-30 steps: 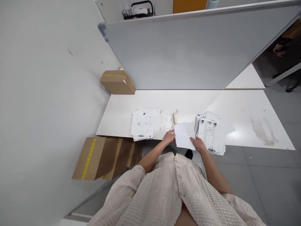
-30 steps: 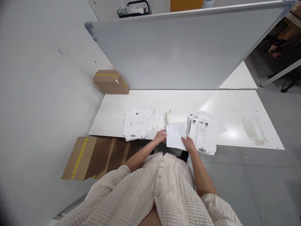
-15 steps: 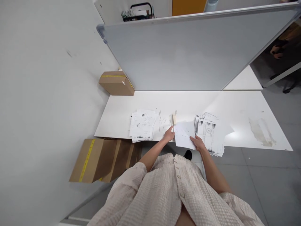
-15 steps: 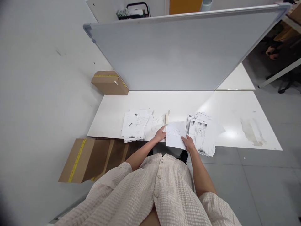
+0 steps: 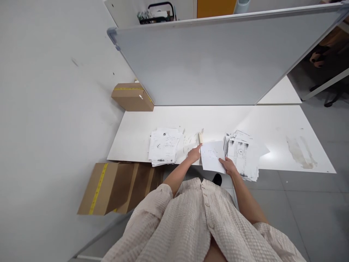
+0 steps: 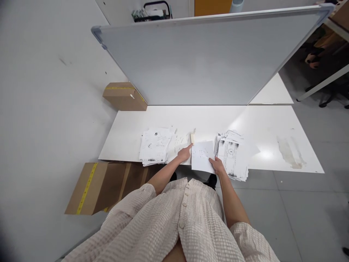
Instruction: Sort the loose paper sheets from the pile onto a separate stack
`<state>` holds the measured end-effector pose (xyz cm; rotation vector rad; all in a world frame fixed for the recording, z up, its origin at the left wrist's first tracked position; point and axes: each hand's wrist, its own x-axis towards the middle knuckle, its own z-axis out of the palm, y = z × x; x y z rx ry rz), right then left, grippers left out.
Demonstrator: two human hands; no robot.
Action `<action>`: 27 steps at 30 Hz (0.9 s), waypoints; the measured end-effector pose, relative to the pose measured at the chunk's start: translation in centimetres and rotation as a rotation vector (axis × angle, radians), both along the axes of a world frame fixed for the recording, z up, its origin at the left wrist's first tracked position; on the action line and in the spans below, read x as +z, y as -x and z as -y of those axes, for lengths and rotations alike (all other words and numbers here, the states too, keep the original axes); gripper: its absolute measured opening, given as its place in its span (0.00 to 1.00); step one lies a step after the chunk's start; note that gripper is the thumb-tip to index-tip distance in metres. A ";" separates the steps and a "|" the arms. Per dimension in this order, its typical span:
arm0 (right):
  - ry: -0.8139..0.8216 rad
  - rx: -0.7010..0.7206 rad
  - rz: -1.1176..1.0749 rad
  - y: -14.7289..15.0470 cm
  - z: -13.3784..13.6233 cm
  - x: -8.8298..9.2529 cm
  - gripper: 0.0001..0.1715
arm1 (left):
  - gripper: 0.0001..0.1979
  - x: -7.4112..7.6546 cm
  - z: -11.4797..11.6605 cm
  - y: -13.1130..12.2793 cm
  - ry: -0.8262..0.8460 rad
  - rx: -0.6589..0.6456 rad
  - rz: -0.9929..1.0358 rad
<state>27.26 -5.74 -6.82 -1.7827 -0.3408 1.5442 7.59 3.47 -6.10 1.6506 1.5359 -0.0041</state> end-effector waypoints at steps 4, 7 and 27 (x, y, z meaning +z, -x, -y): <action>-0.007 -0.003 0.027 0.1 -0.1 -0.5 0.11 | 0.30 0.0 -0.3 -0.1 0.037 0.060 -0.024; -0.014 0.005 0.065 0.1 -0.1 -0.6 0.11 | 0.29 0.2 -0.3 -0.1 0.014 0.028 -0.029; 0.192 0.136 0.892 -12.9 6.0 3.4 0.35 | 0.30 0.7 2.9 14.5 -0.389 0.292 -0.447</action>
